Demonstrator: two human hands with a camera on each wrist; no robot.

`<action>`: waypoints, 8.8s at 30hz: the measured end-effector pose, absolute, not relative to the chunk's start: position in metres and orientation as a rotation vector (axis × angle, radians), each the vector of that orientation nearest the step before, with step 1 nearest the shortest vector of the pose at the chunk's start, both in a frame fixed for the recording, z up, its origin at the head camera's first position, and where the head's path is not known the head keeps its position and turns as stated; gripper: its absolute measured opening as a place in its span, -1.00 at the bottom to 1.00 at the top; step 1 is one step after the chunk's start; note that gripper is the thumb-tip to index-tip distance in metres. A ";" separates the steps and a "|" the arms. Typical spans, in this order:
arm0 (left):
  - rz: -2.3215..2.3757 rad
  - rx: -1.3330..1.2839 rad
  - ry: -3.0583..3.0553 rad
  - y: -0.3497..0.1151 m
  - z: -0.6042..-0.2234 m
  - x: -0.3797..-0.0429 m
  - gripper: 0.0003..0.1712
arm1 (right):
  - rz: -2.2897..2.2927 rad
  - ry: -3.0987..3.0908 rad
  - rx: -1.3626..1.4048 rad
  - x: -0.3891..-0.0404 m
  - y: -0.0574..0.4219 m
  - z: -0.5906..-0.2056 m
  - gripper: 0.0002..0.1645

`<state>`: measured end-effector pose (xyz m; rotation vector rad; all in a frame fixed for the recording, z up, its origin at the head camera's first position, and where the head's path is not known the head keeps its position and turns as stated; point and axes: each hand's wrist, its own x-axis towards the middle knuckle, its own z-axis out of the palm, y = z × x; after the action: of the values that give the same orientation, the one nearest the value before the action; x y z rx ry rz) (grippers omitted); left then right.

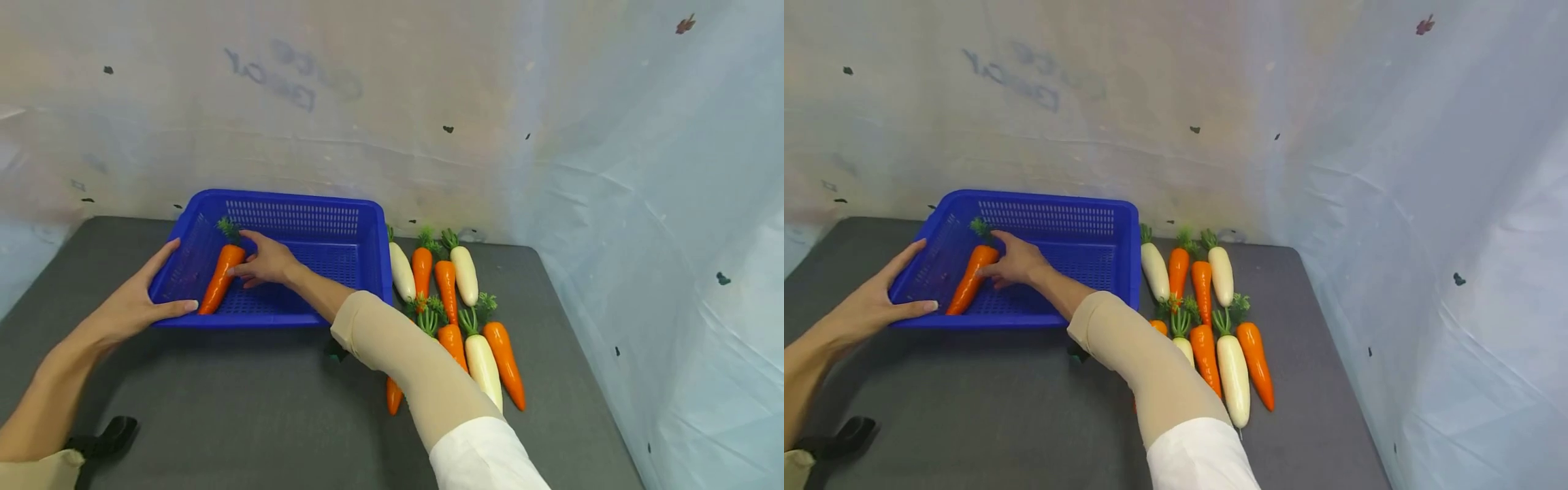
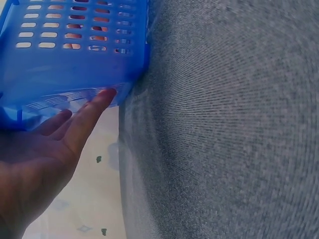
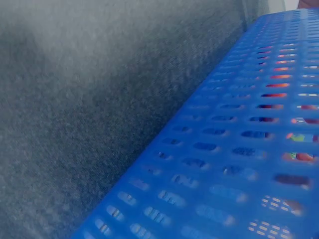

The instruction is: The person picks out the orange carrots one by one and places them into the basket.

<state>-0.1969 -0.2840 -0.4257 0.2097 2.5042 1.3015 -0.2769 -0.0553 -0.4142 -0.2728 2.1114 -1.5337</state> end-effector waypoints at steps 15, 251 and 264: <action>1.317 0.214 2.499 -0.285 -0.423 -0.191 0.13 | -1.453 2.169 -0.552 -0.272 -0.018 -0.390 -0.18; 1.534 0.249 2.406 -0.284 -0.423 -0.187 0.11 | -1.441 2.402 -0.450 -0.248 0.165 -0.344 -0.03; 1.532 0.241 2.418 -0.286 -0.423 -0.187 0.11 | -1.418 2.403 -0.513 -0.263 0.125 -0.355 -0.09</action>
<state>-0.1870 -0.2855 -0.4230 0.2412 2.4178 1.5324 -0.2629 0.1247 -0.3551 -0.5130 2.4035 -1.4179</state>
